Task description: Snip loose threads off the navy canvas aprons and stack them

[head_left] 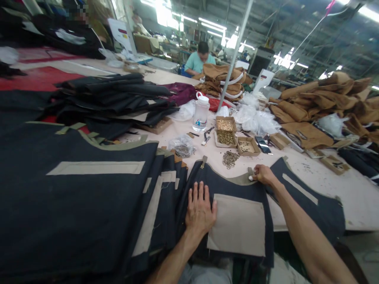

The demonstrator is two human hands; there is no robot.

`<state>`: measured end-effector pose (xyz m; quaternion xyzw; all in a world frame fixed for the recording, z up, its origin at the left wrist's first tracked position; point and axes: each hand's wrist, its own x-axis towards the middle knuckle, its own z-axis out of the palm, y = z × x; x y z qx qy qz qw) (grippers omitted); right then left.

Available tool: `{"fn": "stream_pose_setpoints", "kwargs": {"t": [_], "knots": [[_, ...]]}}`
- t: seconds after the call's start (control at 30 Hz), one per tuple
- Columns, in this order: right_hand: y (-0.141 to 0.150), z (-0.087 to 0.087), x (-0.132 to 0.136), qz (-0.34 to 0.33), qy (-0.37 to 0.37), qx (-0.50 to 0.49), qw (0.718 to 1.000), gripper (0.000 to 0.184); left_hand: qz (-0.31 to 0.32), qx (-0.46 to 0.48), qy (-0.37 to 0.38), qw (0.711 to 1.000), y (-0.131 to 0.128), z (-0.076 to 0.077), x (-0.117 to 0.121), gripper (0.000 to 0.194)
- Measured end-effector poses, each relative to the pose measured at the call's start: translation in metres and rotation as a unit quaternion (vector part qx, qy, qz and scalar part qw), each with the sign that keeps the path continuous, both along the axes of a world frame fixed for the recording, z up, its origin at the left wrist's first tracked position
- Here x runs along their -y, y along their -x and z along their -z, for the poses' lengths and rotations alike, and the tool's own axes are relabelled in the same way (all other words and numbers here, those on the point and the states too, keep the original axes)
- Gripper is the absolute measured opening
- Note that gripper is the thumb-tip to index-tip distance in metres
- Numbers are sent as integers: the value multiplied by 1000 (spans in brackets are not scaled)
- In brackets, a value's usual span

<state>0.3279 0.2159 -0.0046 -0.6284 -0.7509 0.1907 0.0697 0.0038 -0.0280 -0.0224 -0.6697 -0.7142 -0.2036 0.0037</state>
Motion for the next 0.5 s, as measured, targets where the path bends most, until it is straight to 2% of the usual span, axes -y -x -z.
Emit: {"fn": "stream_pose_setpoints", "kwargs": {"t": [0.1,0.2,0.3,0.4,0.47,0.5], "knots": [[-16,12,59,115,-125,-45,984,35,2,2,-11,1000,0,1,3,67],[-29,31,122,202,-94,-20,975,40,4,2,-14,1000,0,2,4,67],[-26,32,168,215,-36,-106,970,34,10,9,-25,1000,2,4,4,66],[-14,5,200,240,-33,-286,927,36,22,52,-34,998,1,-1,7,61],[-3,-24,221,249,-56,-393,884,39,30,124,-32,991,-7,-17,18,58],[3,-39,233,241,-63,-436,865,40,39,173,-25,984,-13,-30,25,58]]}}
